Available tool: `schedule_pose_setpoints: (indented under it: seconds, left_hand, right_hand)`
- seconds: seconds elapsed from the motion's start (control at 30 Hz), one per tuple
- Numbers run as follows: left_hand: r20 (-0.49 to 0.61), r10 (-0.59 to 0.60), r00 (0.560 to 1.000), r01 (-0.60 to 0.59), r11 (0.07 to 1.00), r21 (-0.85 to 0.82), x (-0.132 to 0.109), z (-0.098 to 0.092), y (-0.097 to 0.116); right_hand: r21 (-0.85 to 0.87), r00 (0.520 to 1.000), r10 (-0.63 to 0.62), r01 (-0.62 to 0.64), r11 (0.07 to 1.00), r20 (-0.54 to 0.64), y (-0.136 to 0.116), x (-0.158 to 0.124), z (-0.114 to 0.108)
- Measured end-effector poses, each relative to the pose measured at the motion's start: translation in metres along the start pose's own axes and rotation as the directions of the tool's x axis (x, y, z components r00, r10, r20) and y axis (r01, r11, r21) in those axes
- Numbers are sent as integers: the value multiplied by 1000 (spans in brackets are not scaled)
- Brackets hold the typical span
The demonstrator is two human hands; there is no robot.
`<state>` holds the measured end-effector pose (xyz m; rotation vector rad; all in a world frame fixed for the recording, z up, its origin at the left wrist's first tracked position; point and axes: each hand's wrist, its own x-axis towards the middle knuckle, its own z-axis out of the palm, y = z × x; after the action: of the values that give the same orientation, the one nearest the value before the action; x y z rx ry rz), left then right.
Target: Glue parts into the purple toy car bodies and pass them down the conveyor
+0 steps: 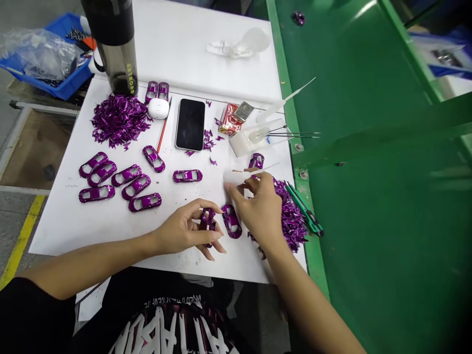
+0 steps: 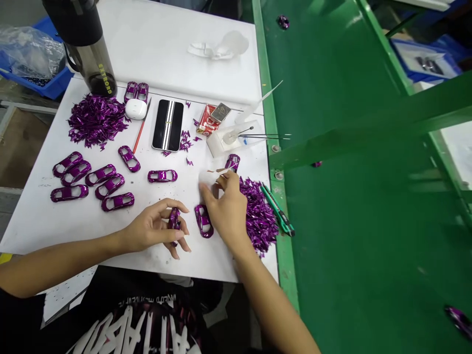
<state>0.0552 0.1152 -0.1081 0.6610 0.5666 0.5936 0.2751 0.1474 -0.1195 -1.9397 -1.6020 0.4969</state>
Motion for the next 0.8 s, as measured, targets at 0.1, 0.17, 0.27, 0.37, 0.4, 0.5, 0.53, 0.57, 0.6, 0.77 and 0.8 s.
schedule_pose_setpoints:
  seconds: [0.1,0.17,0.27,0.37,0.4,0.5,0.53,0.57,0.6,0.77,0.8]
  left_hand:
    - [-16,-19,1000,19,1000,-3,0,-1,3]
    - [-17,-25,1000,25,1000,0,-1,-2,4]
    - [-17,-26,1000,27,1000,11,-2,-2,4]
    - [-16,-8,1000,8,1000,16,-2,-3,3]
    - [-12,1,1000,-1,1000,17,-3,-4,2]
    - [-12,18,1000,-17,1000,23,-3,-4,2]
    - [-23,16,1000,-16,1000,20,-3,-4,3]
    - [-38,17,999,-16,1000,13,-3,-4,3]
    - [-56,20,998,-20,1000,4,-3,-3,3]
    - [-162,88,983,-97,994,-46,-1,0,6]
    - [-182,98,978,-109,993,-54,-1,0,7]
  right_hand:
    - [-284,982,-185,191,940,45,16,-10,-20]
    - [-461,959,-277,271,845,56,27,-14,-30]
    - [-505,940,-330,325,799,83,38,-12,-34]
    - [-452,922,-377,377,809,95,43,-4,-29]
    - [-446,917,-387,386,808,95,44,-1,-28]
    - [-453,916,-396,378,807,59,44,5,-25]
    - [-457,917,-396,369,810,38,43,6,-26]
    - [-463,919,-393,356,812,18,40,5,-28]
    - [-471,920,-392,342,814,-10,36,4,-30]
    - [-455,908,-340,202,867,-244,-6,-31,-36]
    - [-406,911,-310,184,895,-271,-18,-41,-34]
